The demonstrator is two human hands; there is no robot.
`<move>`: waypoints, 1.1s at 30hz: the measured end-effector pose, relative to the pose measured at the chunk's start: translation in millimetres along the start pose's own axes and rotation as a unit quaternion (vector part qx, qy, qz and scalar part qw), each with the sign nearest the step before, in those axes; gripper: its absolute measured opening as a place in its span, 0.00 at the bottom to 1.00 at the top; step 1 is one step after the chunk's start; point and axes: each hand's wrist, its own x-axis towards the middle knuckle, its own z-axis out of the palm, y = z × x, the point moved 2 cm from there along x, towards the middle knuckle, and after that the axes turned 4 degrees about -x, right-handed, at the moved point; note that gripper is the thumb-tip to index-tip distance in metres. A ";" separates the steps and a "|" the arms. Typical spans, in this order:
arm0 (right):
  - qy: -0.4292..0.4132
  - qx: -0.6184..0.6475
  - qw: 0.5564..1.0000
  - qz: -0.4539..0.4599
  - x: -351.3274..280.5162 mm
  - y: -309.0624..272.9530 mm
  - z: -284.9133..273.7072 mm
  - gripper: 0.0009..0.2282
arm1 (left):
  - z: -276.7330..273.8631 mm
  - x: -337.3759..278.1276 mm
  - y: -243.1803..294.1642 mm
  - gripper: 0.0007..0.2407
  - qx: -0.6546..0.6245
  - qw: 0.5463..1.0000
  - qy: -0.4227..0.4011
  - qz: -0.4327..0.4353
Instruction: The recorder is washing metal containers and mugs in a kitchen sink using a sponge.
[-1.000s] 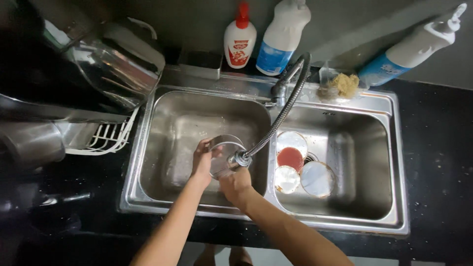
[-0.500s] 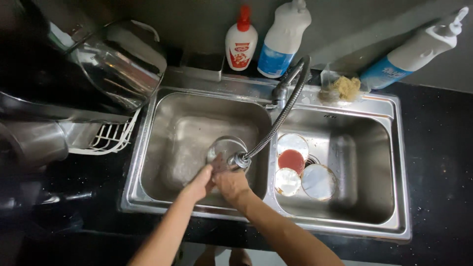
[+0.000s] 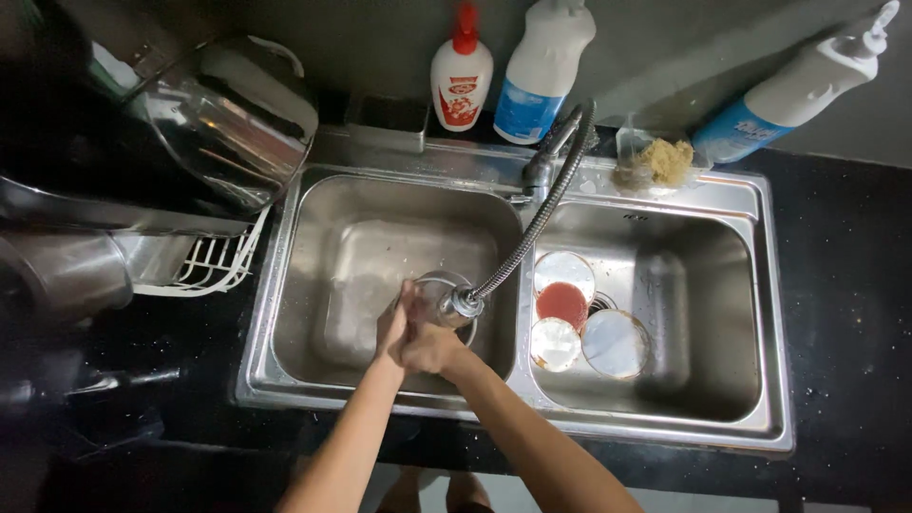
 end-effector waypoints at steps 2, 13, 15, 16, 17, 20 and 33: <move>0.029 0.084 0.996 0.000 2.1 5.1 6.9 0.28 | 28.2 -30.2 21.5 0.23 -0.025 0.998 -0.022 -0.050; -0.128 -0.392 0.911 -0.020 -21.5 -10.5 -17.1 0.24 | 47.0 -59.3 60.0 0.19 0.376 0.918 0.086 0.094; -0.159 -0.426 0.890 -0.024 -16.7 -1.0 -12.0 0.25 | 19.0 -21.6 34.2 0.18 0.321 0.927 -0.064 0.185; -0.158 -0.426 0.890 -0.023 -14.6 4.7 -9.1 0.25 | 24.2 -29.2 38.9 0.18 0.321 0.927 -0.065 0.185; -0.145 -0.333 0.931 -0.026 -12.2 9.4 -6.5 0.25 | 27.2 -36.0 42.2 0.16 0.286 0.949 -0.033 0.128; -0.055 -0.027 0.998 -0.020 -10.2 -0.9 -0.5 0.26 | 41.8 -65.1 47.9 0.16 0.209 0.976 0.034 0.053; -0.211 -0.400 0.891 -0.044 -8.9 22.0 11.2 0.24 | 47.6 -74.3 71.9 0.28 0.490 0.851 0.034 0.186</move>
